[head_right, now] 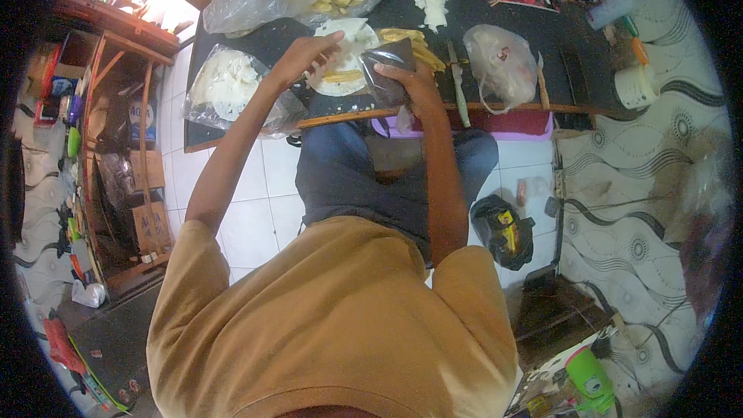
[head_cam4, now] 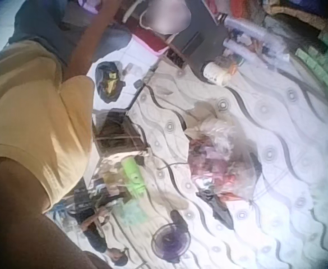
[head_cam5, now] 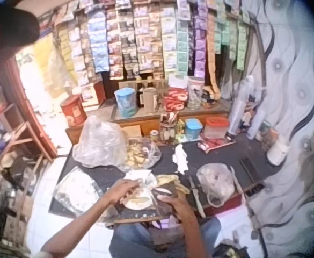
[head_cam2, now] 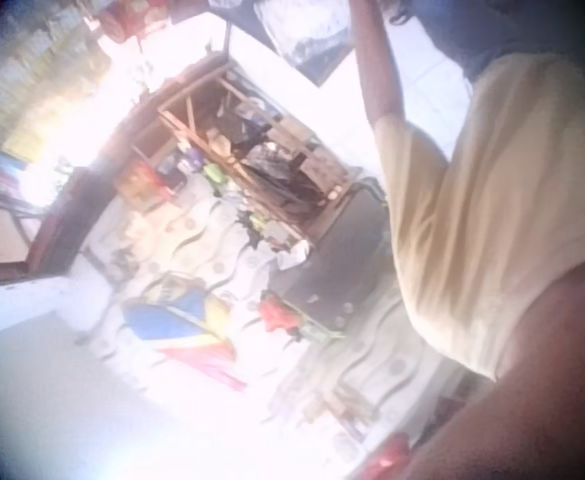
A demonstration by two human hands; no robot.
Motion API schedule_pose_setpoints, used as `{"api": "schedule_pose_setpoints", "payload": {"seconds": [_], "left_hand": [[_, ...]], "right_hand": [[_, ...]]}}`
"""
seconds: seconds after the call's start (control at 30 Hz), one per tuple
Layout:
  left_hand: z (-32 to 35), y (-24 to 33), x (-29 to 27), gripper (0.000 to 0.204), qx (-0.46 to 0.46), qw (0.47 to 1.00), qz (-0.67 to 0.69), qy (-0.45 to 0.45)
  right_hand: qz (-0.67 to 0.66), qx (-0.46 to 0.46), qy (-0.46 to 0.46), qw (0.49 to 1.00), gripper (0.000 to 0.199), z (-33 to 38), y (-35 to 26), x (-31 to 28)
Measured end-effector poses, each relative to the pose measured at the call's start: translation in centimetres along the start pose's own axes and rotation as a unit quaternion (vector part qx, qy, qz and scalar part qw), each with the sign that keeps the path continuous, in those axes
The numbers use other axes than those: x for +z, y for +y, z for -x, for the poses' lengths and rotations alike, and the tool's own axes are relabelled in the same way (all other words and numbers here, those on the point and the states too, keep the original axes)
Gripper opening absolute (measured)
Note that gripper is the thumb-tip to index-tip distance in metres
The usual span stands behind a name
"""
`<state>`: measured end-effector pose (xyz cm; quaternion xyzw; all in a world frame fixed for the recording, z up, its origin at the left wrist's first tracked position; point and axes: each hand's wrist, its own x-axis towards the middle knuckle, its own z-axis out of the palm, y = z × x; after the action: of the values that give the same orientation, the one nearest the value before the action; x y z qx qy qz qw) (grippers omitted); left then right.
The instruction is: The person prepares food items by hand on a table. They flatten a white dough-like sheet, place yellow strips on top, sprinkle a dark powder, and fold the sheet to enclose the filling. The process is repeated for multiple units.
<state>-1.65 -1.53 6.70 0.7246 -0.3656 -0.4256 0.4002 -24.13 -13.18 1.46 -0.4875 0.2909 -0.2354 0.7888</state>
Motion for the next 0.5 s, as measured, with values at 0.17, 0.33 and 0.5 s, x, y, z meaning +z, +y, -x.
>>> {"api": "schedule_pose_setpoints", "payload": {"seconds": [0.17, 0.33, 0.5], "left_hand": [[-0.8, 0.4, -1.0, 0.045, 0.02, 0.997, -0.028, -0.074], [-1.6, -1.9, -2.4, 0.018, 0.068, 0.994, -0.01, -0.09], [-2.0, -3.1, -3.5, 0.02, 0.066, 0.995, -0.002, -0.076]], "right_hand": [[0.09, 0.013, -0.021, 0.996, 0.049, -1.3, -0.7, 1.3], [0.245, -0.032, -0.046, 0.968, 0.06, -2.7, -1.1, 2.6], [0.325, -0.097, -0.082, 0.937, 0.074, -5.3, -0.1, 2.8]]}}
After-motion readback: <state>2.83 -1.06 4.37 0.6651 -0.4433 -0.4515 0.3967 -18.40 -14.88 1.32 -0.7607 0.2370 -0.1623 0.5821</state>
